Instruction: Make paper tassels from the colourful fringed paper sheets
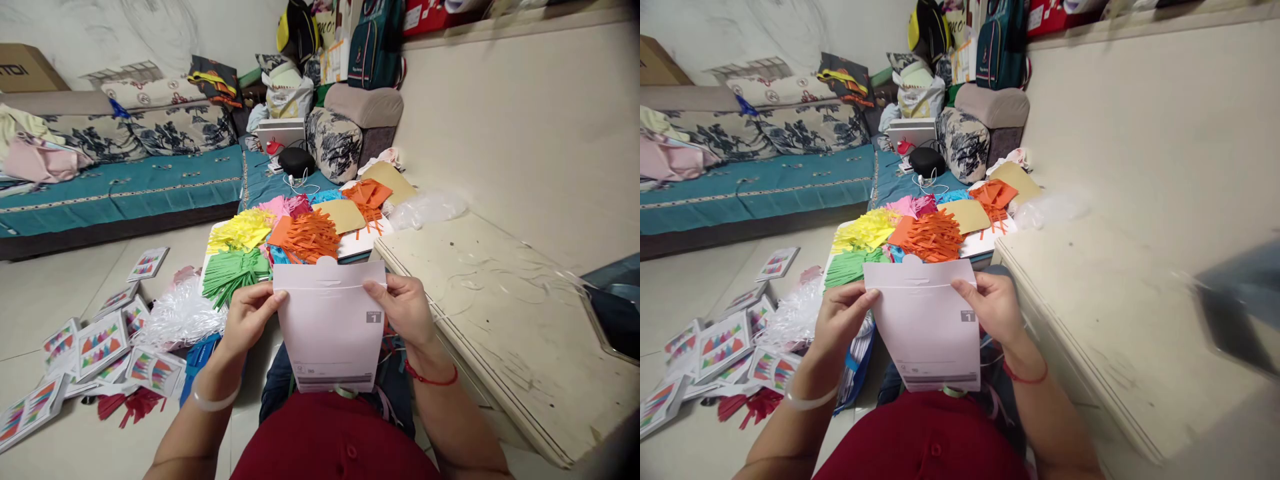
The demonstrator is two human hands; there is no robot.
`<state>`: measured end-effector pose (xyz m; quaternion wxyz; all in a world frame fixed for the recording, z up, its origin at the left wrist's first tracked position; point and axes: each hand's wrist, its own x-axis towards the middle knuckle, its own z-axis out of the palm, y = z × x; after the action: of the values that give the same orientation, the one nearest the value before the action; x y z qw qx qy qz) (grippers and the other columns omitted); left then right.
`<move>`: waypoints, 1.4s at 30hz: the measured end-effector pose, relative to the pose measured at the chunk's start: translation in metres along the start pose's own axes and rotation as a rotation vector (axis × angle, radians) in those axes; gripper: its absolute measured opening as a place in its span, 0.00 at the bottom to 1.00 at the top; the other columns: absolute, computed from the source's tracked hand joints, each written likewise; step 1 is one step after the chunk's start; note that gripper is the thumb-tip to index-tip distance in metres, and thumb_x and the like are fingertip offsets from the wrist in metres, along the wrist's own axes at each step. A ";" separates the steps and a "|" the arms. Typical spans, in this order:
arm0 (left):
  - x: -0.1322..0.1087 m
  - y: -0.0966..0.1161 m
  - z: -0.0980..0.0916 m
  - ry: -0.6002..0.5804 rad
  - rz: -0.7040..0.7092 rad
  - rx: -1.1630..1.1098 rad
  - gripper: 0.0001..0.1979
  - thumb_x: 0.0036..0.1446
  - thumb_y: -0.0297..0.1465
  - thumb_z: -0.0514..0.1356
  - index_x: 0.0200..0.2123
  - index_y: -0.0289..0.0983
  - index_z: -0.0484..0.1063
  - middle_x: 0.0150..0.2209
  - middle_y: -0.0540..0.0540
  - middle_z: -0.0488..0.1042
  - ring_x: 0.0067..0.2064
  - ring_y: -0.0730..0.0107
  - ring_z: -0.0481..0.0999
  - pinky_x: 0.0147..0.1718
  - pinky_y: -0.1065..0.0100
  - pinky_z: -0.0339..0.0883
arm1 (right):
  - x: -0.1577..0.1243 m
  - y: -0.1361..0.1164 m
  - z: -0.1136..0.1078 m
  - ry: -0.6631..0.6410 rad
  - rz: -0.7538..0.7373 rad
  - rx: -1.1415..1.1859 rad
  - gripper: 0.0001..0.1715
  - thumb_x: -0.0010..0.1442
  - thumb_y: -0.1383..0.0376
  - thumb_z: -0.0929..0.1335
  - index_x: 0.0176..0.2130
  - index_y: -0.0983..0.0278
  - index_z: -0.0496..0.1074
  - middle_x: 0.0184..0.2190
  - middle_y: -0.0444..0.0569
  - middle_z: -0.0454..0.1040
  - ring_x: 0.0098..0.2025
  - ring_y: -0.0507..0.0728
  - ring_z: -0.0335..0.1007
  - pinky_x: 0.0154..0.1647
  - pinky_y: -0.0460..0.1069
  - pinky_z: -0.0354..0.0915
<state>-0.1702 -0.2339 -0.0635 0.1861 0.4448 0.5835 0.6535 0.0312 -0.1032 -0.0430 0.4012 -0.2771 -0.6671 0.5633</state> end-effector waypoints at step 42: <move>0.045 0.013 -0.023 -0.819 0.321 0.115 0.15 0.64 0.31 0.52 0.39 0.35 0.80 0.33 0.39 0.80 0.31 0.69 0.78 0.31 0.73 0.68 | 0.034 -0.025 -0.043 -0.812 -0.405 -0.364 0.12 0.60 0.68 0.67 0.42 0.64 0.79 0.40 0.51 0.80 0.40 0.52 0.77 0.39 0.42 0.70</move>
<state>-0.2091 -0.2170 -0.0338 0.2729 0.7616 0.4205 0.4107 0.0518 -0.0582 -0.0097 0.1553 0.0345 -0.8978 0.4107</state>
